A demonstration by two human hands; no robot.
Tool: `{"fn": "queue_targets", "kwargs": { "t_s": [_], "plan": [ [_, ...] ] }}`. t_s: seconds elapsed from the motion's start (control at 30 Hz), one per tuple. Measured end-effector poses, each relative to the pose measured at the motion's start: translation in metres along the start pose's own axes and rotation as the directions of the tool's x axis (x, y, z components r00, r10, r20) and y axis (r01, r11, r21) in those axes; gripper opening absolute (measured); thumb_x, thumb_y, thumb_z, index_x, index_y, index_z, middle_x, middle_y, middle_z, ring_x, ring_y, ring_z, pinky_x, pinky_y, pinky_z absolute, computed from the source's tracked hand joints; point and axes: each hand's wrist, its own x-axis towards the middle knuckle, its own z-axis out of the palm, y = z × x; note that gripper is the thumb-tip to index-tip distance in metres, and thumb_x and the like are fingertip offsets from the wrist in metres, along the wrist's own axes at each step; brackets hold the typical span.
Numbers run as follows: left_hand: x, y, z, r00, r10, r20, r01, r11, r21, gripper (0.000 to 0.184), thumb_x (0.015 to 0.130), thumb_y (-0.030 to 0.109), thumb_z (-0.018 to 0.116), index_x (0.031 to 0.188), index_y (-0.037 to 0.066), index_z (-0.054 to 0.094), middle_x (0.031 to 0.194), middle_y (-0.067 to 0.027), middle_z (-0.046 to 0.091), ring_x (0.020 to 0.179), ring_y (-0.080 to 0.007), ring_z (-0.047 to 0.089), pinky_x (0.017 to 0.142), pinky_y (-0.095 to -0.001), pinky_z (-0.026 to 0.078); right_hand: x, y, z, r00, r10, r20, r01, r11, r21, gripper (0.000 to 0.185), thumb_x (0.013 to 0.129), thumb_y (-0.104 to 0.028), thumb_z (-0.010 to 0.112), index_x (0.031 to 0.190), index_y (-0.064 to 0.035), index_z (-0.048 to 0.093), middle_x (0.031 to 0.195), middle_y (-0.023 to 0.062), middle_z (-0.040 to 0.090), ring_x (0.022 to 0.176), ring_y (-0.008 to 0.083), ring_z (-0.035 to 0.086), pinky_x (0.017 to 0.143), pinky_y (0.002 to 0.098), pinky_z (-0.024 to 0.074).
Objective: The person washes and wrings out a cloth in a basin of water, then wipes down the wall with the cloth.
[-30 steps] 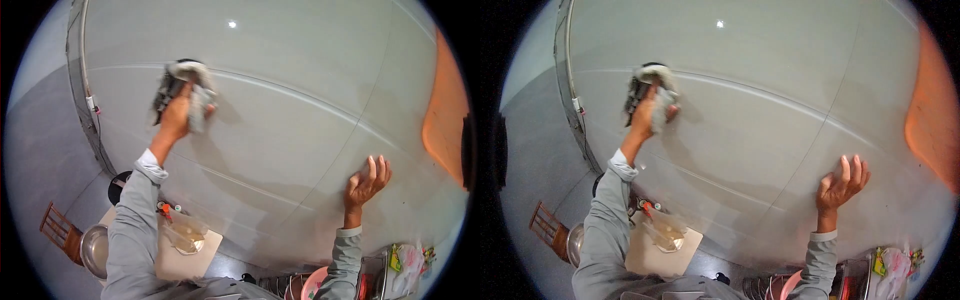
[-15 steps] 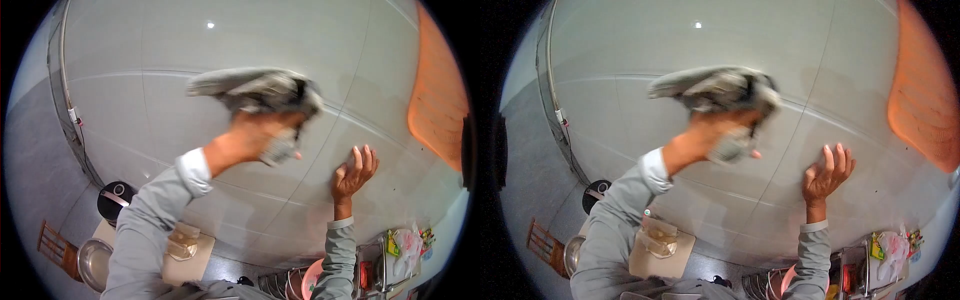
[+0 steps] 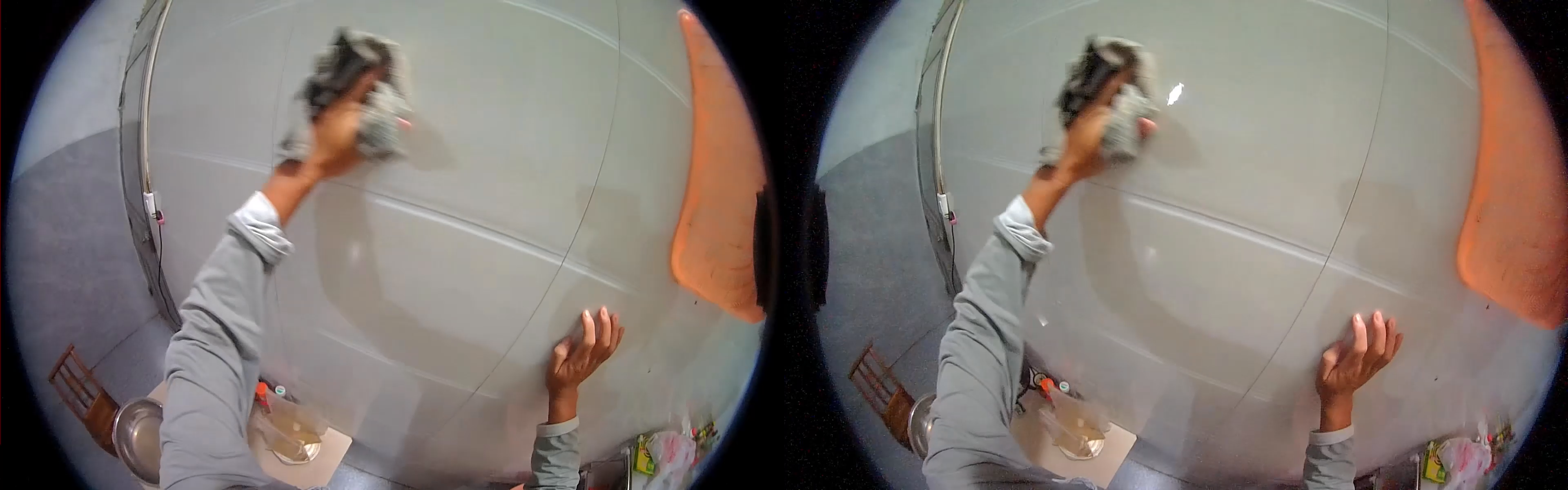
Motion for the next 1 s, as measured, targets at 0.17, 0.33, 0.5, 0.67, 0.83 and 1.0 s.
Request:
{"fn": "queue_targets", "kwargs": {
  "t_s": [0.17, 0.33, 0.5, 0.67, 0.83, 1.0],
  "plan": [
    [-0.021, -0.087, -0.048, 0.782, -0.623, 0.020, 0.620, 0.776, -0.115, 0.069, 0.094, 0.050, 0.057, 0.136, -0.003, 0.045, 0.126, -0.0185, 0.059, 0.118, -0.0322, 0.054, 0.102, -0.0386, 0.040, 0.000, -0.001, 0.000, 1.000, 0.003, 0.000, -0.003, 1.000, 0.014, 0.057, 0.072, -0.006, 0.048, 0.129, -0.0124, 0.051, 0.139, 0.0129, 0.043, 0.137, 0.0365, 0.032, 0.116, 0.0581, 0.0156],
    [-0.022, -0.085, 0.014, 0.893, -0.440, -0.098, 0.448, 0.839, 0.309, 0.077, 0.093, 0.062, 0.048, 0.136, -0.002, 0.045, 0.146, -0.0224, 0.039, 0.129, -0.0414, 0.043, 0.106, -0.0465, 0.036, -0.001, -0.001, 0.000, 1.000, 0.012, 0.006, -0.012, 1.000, 0.014, 0.057, 0.072, -0.005, 0.048, 0.129, -0.0126, 0.051, 0.138, 0.0126, 0.043, 0.137, 0.0363, 0.031, 0.117, 0.0579, 0.0148],
    [0.056, 0.076, 0.034, 1.000, -0.024, -0.011, 0.024, 1.000, -0.010, 0.074, 0.081, 0.057, 0.067, 0.129, 0.004, 0.051, 0.121, -0.0198, 0.053, 0.109, -0.0391, 0.054, 0.093, -0.0477, 0.046, 0.000, -0.001, -0.001, 1.000, 0.006, -0.002, -0.006, 0.999, 0.041, 0.055, 0.074, -0.007, 0.049, 0.129, -0.0128, 0.053, 0.139, 0.0119, 0.043, 0.137, 0.0353, 0.032, 0.117, 0.0576, 0.0152],
    [0.109, 0.163, 0.066, 0.943, 0.307, 0.125, -0.281, 0.940, -0.192, 0.058, 0.075, 0.039, 0.073, 0.124, 0.011, 0.057, 0.114, -0.0148, 0.058, 0.105, -0.0326, 0.059, 0.091, -0.0450, 0.048, -0.003, 0.004, -0.002, 1.000, 0.008, 0.008, -0.009, 0.999, 0.041, 0.054, 0.075, -0.008, 0.050, 0.128, -0.0128, 0.054, 0.140, 0.0114, 0.044, 0.137, 0.0351, 0.033, 0.117, 0.0573, 0.0157],
    [0.156, 0.136, 0.076, 0.909, 0.407, 0.084, -0.382, 0.898, -0.220, 0.061, 0.080, 0.047, 0.067, 0.130, 0.013, 0.057, 0.136, -0.0152, 0.053, 0.130, -0.0339, 0.045, 0.113, -0.0440, 0.032, -0.003, 0.004, -0.002, 1.000, 0.001, 0.019, -0.002, 0.999, 0.044, 0.054, 0.075, -0.008, 0.051, 0.128, -0.0129, 0.054, 0.139, 0.0110, 0.044, 0.137, 0.0353, 0.033, 0.117, 0.0566, 0.0158],
    [0.179, 0.006, 0.060, 0.972, 0.230, -0.056, -0.234, 0.968, -0.087, 0.057, 0.086, 0.042, 0.065, 0.132, 0.009, 0.053, 0.135, -0.0190, 0.053, 0.129, -0.0338, 0.046, 0.111, -0.0421, 0.034, -0.002, 0.002, -0.003, 0.999, 0.015, 0.030, -0.016, 0.999, 0.041, 0.054, 0.073, -0.008, 0.050, 0.127, -0.0129, 0.054, 0.139, 0.0116, 0.044, 0.137, 0.0353, 0.032, 0.118, 0.0562, 0.0161]
  ]
}}
